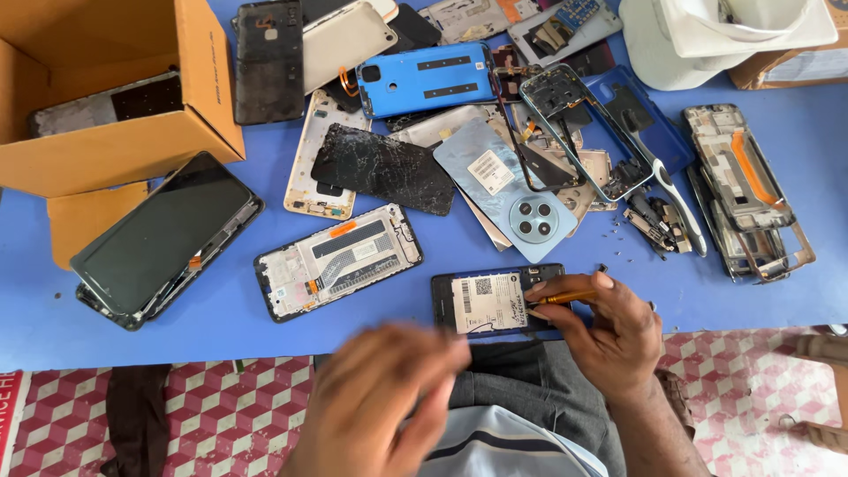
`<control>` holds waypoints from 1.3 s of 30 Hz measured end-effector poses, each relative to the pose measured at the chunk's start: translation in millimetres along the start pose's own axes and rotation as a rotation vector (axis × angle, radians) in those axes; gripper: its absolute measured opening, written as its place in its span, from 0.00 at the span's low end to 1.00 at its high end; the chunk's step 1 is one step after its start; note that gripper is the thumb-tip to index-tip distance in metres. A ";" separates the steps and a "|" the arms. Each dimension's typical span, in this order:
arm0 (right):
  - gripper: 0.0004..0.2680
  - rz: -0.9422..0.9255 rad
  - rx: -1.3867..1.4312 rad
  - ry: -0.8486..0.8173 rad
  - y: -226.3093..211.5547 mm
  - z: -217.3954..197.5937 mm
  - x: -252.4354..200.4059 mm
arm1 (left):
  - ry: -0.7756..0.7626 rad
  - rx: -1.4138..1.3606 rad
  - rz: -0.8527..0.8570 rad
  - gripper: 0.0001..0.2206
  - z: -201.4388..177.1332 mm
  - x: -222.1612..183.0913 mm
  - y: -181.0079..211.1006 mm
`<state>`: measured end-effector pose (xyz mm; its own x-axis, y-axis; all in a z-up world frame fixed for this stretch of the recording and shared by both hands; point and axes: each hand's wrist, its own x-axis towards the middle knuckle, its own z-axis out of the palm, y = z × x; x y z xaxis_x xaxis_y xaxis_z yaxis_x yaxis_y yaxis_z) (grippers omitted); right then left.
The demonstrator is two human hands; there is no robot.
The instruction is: The person uses a screwdriver to remove screws from the back of a smartphone. They then pick up and inspect several other disassembled phone parts and casings on the table before returning to the initial device to continue unscrewing.
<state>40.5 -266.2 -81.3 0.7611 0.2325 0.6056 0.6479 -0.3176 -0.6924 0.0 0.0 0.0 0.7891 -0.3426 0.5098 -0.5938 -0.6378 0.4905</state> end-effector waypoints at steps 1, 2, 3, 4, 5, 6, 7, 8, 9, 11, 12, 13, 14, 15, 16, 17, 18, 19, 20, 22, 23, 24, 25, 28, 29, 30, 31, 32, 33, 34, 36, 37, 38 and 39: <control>0.31 0.001 -0.016 0.000 0.0 0.3 0.2 | -0.002 -0.002 -0.002 0.25 -0.7 -1.5 -11.8; 0.31 0.002 -0.032 0.000 -0.1 0.6 0.2 | -0.018 -0.008 0.000 0.28 7.2 0.2 -18.2; 0.30 0.016 -0.021 0.004 -0.3 1.2 0.4 | -0.032 -0.012 0.003 0.30 14.3 2.1 -23.8; 0.30 0.030 -0.011 0.008 -1.2 2.1 0.1 | -0.046 -0.017 0.005 0.33 20.1 3.1 -27.2; 0.29 0.044 -0.002 0.014 -1.9 2.4 0.2 | -0.073 0.017 -0.003 0.35 25.3 4.0 -29.0; 0.29 0.052 0.007 0.015 -2.4 2.4 0.5 | -0.100 0.051 -0.012 0.37 30.0 5.0 -30.3; 0.28 0.062 0.014 0.017 -3.3 2.7 -0.2 | -0.128 0.084 -0.020 0.39 33.8 5.7 -31.6; 0.28 0.072 0.022 0.019 -3.8 2.9 -0.6 | -0.144 0.090 -0.031 0.40 37.0 6.5 -33.4; 0.27 0.084 0.041 0.012 -4.1 3.1 -0.9 | -0.160 0.095 -0.041 0.40 40.2 7.4 -35.0; 0.25 0.108 0.081 -0.002 -4.2 4.0 -1.1 | -0.188 0.087 -0.065 0.41 43.6 6.7 -37.0; 0.25 0.087 0.092 -0.022 -3.4 3.5 -0.2 | -0.199 0.073 -0.079 0.40 43.1 5.2 -38.7; 0.24 0.064 0.105 -0.043 -1.6 2.7 1.6 | -0.209 0.060 -0.093 0.40 42.6 3.7 -40.1; 0.24 0.042 0.118 -0.063 -1.1 2.3 2.5 | -0.201 0.056 -0.093 0.40 42.5 2.5 -40.7; 0.24 0.039 0.119 -0.074 -0.8 2.2 3.6 | -0.192 0.053 -0.094 0.39 42.5 1.8 -41.3; 0.24 0.035 0.120 -0.085 -0.8 2.6 4.5 | -0.182 0.050 -0.094 0.39 42.4 1.2 -41.8; 0.23 0.032 0.122 -0.098 -1.0 3.2 4.8 | -0.170 0.038 -0.098 0.39 42.1 0.2 -42.0; 0.25 0.004 0.079 -0.082 -1.6 4.3 4.5 | -0.157 0.025 -0.102 0.39 41.8 -0.8 -42.1; 0.26 -0.024 0.036 -0.065 -2.7 6.5 3.5 | -0.145 0.014 -0.106 0.39 41.4 -1.5 -42.4; 0.28 -0.052 -0.007 -0.047 -3.7 8.4 2.6 | -0.139 0.012 -0.111 0.38 41.3 -2.1 -42.4; 0.27 0.052 -0.123 0.031 -7.1 13.2 -0.9 | -0.126 0.011 -0.123 0.38 41.5 -3.4 -41.7; 0.27 0.103 -0.181 0.072 -7.6 15.0 -1.7 | -0.120 0.009 -0.119 0.38 41.5 -3.2 -42.1; 0.26 0.069 -0.163 0.068 -7.0 16.0 -1.7 | -0.113 0.007 -0.116 0.38 41.8 -2.6 -42.7; 0.25 0.037 -0.143 0.063 -6.5 17.1 -2.3 | -0.108 0.005 -0.114 0.39 41.9 -2.7 -42.8; 0.23 -0.015 -0.074 0.023 -3.7 18.1 -3.0 | -0.101 -0.018 -0.109 0.38 41.8 -1.4 -44.3; 0.22 -0.031 -0.051 0.005 -2.4 17.2 -1.7 | -0.099 -0.013 -0.099 0.38 41.5 -0.5 -43.9; 0.21 -0.032 -0.039 -0.006 -2.6 16.8 -1.1 | -0.096 -0.008 -0.089 0.38 40.7 0.4 -43.1; 0.21 -0.038 -0.029 -0.016 -2.0 16.3 1.0 | -0.090 -0.001 -0.076 0.38 40.1 2.4 -43.1; 0.20 -0.044 -0.020 -0.027 -1.7 15.9 3.2 | -0.094 -0.003 -0.079 0.38 39.4 3.9 -42.8; 0.20 -0.029 -0.043 -0.026 -2.3 15.4 4.1 | -0.101 -0.008 -0.086 0.38 38.9 3.8 -41.3; 0.20 -0.013 -0.066 -0.024 -2.3 14.7 5.2 | -0.107 -0.012 -0.093 0.38 38.5 3.6 -40.7; 0.20 -0.010 -0.057 -0.048 -4.0 12.5 5.5 | -0.108 -0.010 -0.094 0.37 37.8 2.5 -40.1; 0.19 -0.026 -0.025 -0.072 -4.3 10.5 6.6 | -0.106 -0.010 -0.094 0.37 37.9 2.5 -39.9; 0.19 -0.043 0.007 -0.097 -5.7 8.7 6.9 | -0.106 -0.010 -0.092 0.37 37.9 2.3 -39.5; 0.19 -0.057 0.021 -0.110 -6.5 7.6 8.0 | -0.105 -0.008 -0.092 0.37 37.7 2.2 -39.4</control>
<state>42.6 -255.4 -75.0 0.7210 0.3492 0.5986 0.6900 -0.2816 -0.6668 31.0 -1.6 -44.8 0.8521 -0.3534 0.3861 -0.5192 -0.6643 0.5377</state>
